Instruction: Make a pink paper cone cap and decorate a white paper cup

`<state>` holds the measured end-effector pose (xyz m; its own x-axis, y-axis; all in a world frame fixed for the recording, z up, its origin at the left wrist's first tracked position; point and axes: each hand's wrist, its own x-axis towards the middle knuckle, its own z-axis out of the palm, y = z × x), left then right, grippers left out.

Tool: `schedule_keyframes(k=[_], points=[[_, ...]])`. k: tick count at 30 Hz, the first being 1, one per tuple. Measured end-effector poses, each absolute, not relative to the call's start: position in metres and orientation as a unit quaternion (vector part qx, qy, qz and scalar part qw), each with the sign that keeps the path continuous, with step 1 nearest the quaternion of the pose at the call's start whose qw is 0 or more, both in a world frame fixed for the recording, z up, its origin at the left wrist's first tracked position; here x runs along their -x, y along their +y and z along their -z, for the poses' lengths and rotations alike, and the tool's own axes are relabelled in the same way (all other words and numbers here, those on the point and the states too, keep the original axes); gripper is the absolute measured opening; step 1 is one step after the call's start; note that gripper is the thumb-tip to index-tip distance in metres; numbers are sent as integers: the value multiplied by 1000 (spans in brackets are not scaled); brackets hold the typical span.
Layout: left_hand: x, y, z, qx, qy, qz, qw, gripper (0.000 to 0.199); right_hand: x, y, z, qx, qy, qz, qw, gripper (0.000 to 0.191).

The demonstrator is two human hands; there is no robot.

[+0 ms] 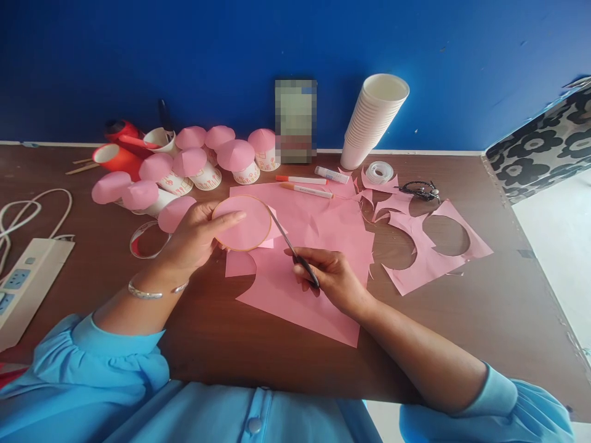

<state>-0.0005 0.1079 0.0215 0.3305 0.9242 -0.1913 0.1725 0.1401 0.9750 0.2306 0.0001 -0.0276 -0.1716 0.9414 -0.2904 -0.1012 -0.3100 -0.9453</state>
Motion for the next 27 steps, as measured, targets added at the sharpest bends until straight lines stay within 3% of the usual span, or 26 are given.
schedule_keyframes(k=[8,19,27], points=[[2,108,-18,-566,473,-316,596,26,-232,-1,32,499,-401,-650,410,51],[5,108,-8,-602,465,-268,591,39,-231,2,32,493,-414,-644,414,53],[7,107,-7,-601,462,-263,597,36,-231,2,32,491,-411,-644,419,50]])
